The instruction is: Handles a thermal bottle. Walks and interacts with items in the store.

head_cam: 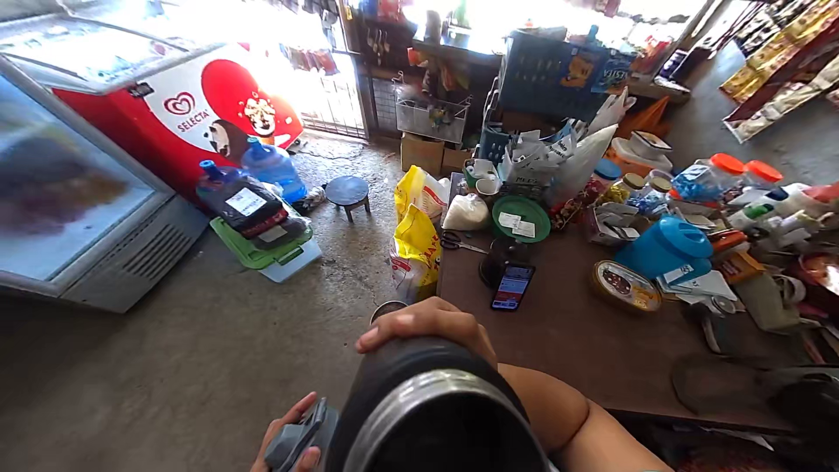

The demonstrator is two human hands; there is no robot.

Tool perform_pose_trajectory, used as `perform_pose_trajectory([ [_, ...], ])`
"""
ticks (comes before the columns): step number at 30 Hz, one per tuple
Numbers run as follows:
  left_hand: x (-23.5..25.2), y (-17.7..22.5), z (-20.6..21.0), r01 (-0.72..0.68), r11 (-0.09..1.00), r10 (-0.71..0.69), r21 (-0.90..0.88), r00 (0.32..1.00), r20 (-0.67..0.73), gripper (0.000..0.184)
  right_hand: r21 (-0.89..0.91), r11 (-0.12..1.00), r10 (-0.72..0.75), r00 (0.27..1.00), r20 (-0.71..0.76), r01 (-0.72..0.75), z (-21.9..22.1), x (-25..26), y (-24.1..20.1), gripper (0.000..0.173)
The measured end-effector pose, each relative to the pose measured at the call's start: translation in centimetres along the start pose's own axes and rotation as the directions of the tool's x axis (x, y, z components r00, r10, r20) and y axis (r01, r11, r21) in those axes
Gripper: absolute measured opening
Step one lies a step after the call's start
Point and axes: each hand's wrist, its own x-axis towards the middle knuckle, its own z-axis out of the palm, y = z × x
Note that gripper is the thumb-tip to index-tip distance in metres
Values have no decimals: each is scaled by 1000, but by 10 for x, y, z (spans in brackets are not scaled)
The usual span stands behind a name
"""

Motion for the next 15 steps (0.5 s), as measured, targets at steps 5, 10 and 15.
perform_pose_trajectory([
  [5,2,0,0,22,1000,-23,-19,1000,-15,96,-7,1000,2,1000,-8,-2,0,2,1,69],
  [10,4,-3,-1,25,999,-27,-44,999,-25,96,-19,999,-49,999,18,49,2,0,3,67],
  [15,5,1,-1,12,999,-13,-40,1000,-4,94,16,999,-33,999,-2,33,2,1,1,65],
])
